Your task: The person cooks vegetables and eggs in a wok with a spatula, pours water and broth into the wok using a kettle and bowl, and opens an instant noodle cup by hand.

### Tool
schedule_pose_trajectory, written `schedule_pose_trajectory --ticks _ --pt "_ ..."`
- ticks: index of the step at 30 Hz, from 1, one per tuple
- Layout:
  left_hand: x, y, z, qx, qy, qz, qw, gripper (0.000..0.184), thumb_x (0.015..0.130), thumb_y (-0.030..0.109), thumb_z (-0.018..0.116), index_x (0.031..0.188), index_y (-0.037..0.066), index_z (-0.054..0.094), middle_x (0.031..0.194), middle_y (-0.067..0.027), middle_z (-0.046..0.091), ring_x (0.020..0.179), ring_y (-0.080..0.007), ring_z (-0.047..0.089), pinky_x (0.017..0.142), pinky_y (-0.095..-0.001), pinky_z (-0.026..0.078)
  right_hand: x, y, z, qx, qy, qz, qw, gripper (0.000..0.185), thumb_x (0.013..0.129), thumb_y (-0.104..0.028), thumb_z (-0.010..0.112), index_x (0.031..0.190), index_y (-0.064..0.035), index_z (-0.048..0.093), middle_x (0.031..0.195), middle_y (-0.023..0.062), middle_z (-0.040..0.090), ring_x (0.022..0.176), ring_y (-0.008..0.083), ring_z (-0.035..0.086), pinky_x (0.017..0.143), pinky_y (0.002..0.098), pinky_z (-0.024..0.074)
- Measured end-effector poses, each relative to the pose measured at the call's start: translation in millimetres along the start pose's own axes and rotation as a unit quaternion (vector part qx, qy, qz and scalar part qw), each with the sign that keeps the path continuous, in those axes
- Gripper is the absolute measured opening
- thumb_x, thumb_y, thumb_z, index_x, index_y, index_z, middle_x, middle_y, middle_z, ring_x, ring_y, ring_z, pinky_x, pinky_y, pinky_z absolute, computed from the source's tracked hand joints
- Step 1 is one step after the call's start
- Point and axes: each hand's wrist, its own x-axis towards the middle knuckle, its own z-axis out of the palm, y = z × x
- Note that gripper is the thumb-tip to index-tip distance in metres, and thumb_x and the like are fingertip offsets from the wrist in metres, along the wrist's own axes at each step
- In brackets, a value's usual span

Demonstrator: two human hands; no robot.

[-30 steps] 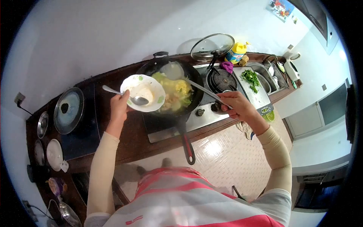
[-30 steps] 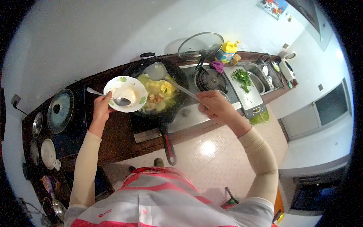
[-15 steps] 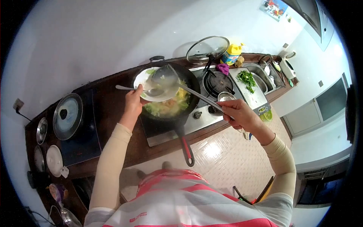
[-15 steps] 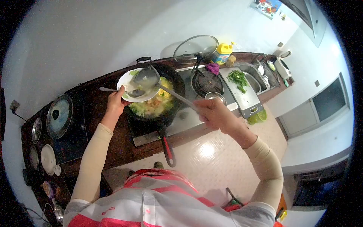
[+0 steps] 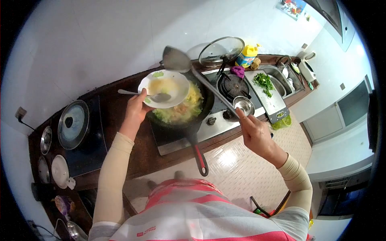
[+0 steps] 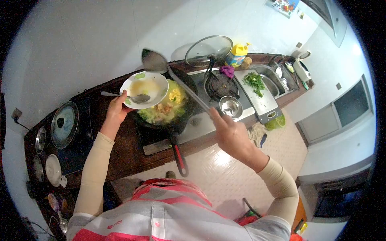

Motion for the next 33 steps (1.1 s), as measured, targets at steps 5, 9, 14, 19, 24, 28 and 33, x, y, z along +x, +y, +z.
schedule_pose_trajectory --ticks 5,9,14,19,24,28,33 --pt "-9 8 -10 0.033 0.009 0.031 0.999 0.038 0.087 0.03 0.062 0.108 0.0 0.054 0.107 -0.0116 0.058 0.095 -0.0232 0.06 0.073 -0.04 0.053 2 20 8 0.114 0.021 0.09 0.989 0.035 0.08 0.0 0.053 0.114 0.0013 0.055 0.072 0.023 0.058 0.065 0.0374 0.059 0.057 0.0414 0.0452" --pt "-10 8 -21 0.015 0.015 0.043 0.999 0.037 0.088 0.028 0.061 0.11 0.0 0.053 0.108 -0.0112 0.057 0.095 -0.023 0.059 0.075 -0.0391 0.052 -6 52 51 0.155 -0.019 0.115 0.981 0.025 0.083 -0.004 0.051 0.106 0.0008 0.06 0.077 0.0252 0.059 0.072 0.0373 0.061 0.062 0.0403 0.0465" --pt "-24 15 -24 0.001 0.021 0.04 0.999 0.038 0.087 0.028 0.061 0.113 0.0 0.052 0.111 -0.0107 0.056 0.1 -0.0227 0.057 0.081 -0.0402 0.049 -6 71 96 0.159 -0.093 0.096 0.978 0.018 0.084 -0.007 0.05 0.098 -0.001 0.06 0.077 0.0256 0.058 0.074 0.0406 0.059 0.062 0.0417 0.0454" --pt "-36 18 -29 -0.009 0.012 0.016 1.0 0.039 0.088 0.027 0.061 0.114 0.0 0.052 0.113 -0.0105 0.056 0.101 -0.022 0.056 0.082 -0.0393 0.048 24 57 74 0.277 -0.246 0.275 0.887 0.01 0.078 -0.011 0.053 0.08 -0.0014 0.054 0.068 0.0227 0.054 0.069 0.0426 0.055 0.059 0.0455 0.0426" --pt "-54 15 -26 -0.012 0.007 0.015 1.0 0.04 0.087 0.027 0.062 0.115 0.0 0.051 0.11 -0.0099 0.057 0.099 -0.0226 0.057 0.084 -0.0395 0.048 89 23 58 -0.046 0.011 -0.075 0.996 0.024 0.081 -0.021 0.059 0.101 -0.0072 0.062 0.088 0.0141 0.062 0.08 0.0324 0.06 0.066 0.0405 0.0484" --pt "-68 8 -12 -0.028 0.027 0.005 0.999 0.041 0.084 0.029 0.066 0.113 0.002 0.052 0.106 -0.0086 0.058 0.097 -0.0226 0.058 0.084 -0.0403 0.048 186 -77 71 0.166 0.041 -0.193 0.966 0.027 0.077 -0.026 0.064 0.094 -0.0054 0.066 0.087 0.0139 0.063 0.077 0.0321 0.062 0.07 0.0373 0.0496" --pt "-75 1 -6 -0.027 0.016 0.025 0.999 0.04 0.082 0.021 0.068 0.116 0.014 0.05 0.108 -0.0018 0.058 0.097 -0.0185 0.058 0.081 -0.0371 0.05 234 -176 107 0.084 -0.245 -0.197 0.946 0.036 0.07 -0.038 0.07 0.086 -0.0057 0.068 0.086 0.0152 0.065 0.082 0.0317 0.062 0.072 0.0382 0.0498"
